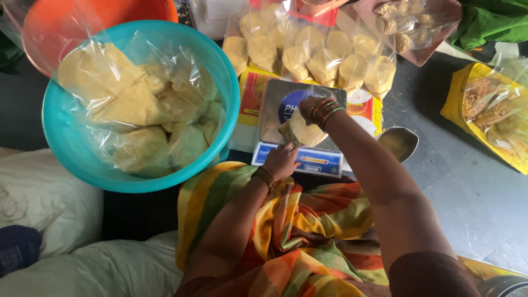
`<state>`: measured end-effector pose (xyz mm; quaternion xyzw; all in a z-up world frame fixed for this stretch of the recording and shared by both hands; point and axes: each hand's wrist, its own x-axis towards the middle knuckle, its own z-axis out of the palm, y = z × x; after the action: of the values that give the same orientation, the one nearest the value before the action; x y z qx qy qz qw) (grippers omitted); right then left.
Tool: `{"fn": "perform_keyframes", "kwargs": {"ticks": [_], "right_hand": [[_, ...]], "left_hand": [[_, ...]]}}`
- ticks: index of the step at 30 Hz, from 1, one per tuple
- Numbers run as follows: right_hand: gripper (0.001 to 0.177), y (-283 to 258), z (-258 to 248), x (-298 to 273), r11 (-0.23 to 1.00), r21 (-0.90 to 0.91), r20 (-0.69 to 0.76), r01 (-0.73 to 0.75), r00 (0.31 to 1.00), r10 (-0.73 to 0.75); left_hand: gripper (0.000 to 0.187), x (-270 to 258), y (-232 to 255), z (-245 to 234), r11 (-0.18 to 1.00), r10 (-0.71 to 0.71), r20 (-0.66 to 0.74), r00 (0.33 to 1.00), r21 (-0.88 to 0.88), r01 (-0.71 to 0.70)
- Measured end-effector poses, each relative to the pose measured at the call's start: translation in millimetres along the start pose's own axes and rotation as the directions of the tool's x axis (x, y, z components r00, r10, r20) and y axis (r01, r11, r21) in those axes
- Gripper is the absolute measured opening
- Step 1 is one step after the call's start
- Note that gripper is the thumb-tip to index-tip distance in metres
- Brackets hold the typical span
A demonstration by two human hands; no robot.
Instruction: The person scoops a yellow grain from a large sack into a plastic bag using a metal scoop. They place the bag on a digital scale to weigh it, then move the bag into a blue bucket. This process is repeated multiple times.
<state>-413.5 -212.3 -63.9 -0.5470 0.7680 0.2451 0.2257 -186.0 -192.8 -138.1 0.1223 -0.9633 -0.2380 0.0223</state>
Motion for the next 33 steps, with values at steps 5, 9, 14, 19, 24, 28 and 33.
{"fn": "perform_keyframes", "kwargs": {"ticks": [5, 9, 14, 19, 24, 28, 33], "right_hand": [[0.034, 5.2, 99.6, 64.9, 0.985, -0.161, -0.266, 0.054, 0.959, -0.096], [0.028, 17.2, 143.4, 88.7, 0.885, -0.465, -0.485, 0.012, 0.833, -0.266], [0.015, 57.2, 117.8, 55.9, 0.953, -0.046, -0.571, 0.300, 0.775, -0.271], [0.011, 42.8, 80.7, -6.8, 0.951, -0.023, -0.664, 0.308, 0.707, -0.245], [0.009, 12.4, 68.4, -28.6, -0.908, 0.251, -0.197, 0.336, 0.936, 0.292], [0.006, 11.8, 68.1, -26.3, -0.926, 0.038, -0.262, 0.376, 0.898, 0.354], [0.012, 39.2, 69.5, -41.0, -0.946, -0.171, -0.267, 0.274, 0.912, 0.312]], "left_hand": [[0.066, 4.5, 3.4, -5.6, 0.999, 0.022, -0.047, 0.999, -0.024, -0.023], [0.067, 6.8, 4.9, -8.1, 1.000, -0.016, 0.109, 0.994, -0.019, 0.018], [0.062, 8.6, 1.7, -2.9, 0.999, -0.018, 0.081, 0.997, 0.045, 0.015], [0.062, 10.5, -13.3, 6.8, 0.997, -0.069, 0.060, 0.996, 0.030, 0.067], [0.053, 6.6, -20.5, 12.9, 0.994, -0.109, 0.052, 0.993, 0.018, 0.109], [0.055, 1.3, -30.8, 13.6, 0.990, -0.137, 0.041, 0.990, 0.020, 0.136], [0.042, -4.0, -48.3, 6.7, 0.975, -0.214, -0.076, 0.974, 0.050, 0.218]]}}
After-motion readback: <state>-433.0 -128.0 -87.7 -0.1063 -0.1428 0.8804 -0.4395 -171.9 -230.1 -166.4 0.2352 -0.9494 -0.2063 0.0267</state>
